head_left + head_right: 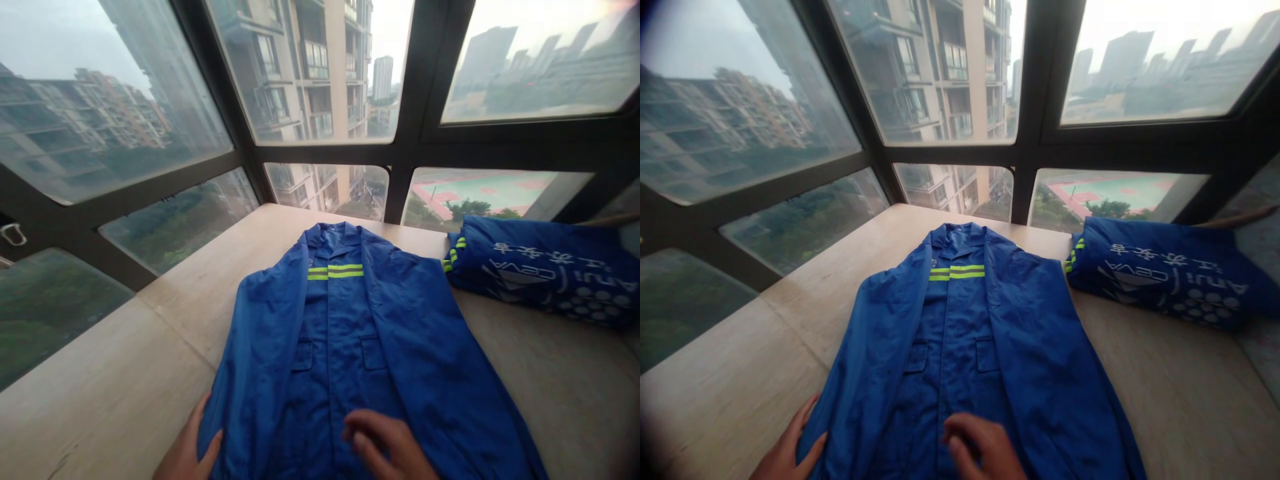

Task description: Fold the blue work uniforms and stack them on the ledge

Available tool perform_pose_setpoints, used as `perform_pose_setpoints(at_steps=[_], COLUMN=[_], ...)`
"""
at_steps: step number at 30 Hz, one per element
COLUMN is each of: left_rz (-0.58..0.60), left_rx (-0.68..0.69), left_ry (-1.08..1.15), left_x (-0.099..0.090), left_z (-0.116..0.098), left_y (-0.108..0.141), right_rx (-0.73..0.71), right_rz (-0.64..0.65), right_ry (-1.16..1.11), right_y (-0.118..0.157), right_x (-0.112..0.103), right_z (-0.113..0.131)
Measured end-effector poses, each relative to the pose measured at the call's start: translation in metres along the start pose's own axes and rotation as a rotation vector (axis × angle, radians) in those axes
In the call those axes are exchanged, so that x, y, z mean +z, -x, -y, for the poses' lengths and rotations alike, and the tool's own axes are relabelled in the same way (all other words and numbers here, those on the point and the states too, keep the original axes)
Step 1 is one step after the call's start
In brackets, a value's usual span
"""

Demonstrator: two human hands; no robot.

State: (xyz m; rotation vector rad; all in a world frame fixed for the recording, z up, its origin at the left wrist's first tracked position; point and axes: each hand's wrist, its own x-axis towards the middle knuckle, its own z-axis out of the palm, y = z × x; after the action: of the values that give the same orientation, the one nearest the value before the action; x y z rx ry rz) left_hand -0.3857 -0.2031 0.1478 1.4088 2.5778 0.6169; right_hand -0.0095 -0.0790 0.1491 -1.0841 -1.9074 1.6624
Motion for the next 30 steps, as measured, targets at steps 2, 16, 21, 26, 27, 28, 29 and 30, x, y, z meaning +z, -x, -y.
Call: perform_pose_setpoints(at_steps=[2,16,21,26,27,28,29,30], left_rz=[-0.078,-0.027,-0.062,-0.045,-0.032,-0.017,0.002,0.025], left_rx=[0.185,0.584,0.522,0.435,0.419,0.404,0.391,0.382], left_ry=[-0.156,-0.544,-0.508,-0.526,-0.525,-0.523,-0.518,-0.512], left_x=[0.002,0.079,0.078,0.080,0.080,0.080,0.079,0.076], left_z=[-0.008,-0.047,-0.033,-0.044,-0.050,-0.056,-0.064,-0.071], left_y=[-0.005,-0.043,-0.036,-0.034,-0.036,-0.039,-0.043,-0.047], right_rx=[-0.053,-0.202,-0.206,-0.194,-0.189,-0.182,-0.174,-0.164], right_rz=[-0.281,-0.512,-0.536,-0.544,-0.543,-0.542,-0.542,-0.542], right_ry=[0.197,1.131,1.133,1.148,1.149,1.149,1.149,1.149], right_y=[0.003,-0.033,-0.024,-0.022,-0.023,-0.025,-0.028,-0.031], right_x=[-0.061,-0.111,-0.109,-0.109,-0.110,-0.112,-0.115,-0.117], right_z=[-0.013,-0.105,-0.108,-0.110,-0.110,-0.109,-0.108,-0.107])
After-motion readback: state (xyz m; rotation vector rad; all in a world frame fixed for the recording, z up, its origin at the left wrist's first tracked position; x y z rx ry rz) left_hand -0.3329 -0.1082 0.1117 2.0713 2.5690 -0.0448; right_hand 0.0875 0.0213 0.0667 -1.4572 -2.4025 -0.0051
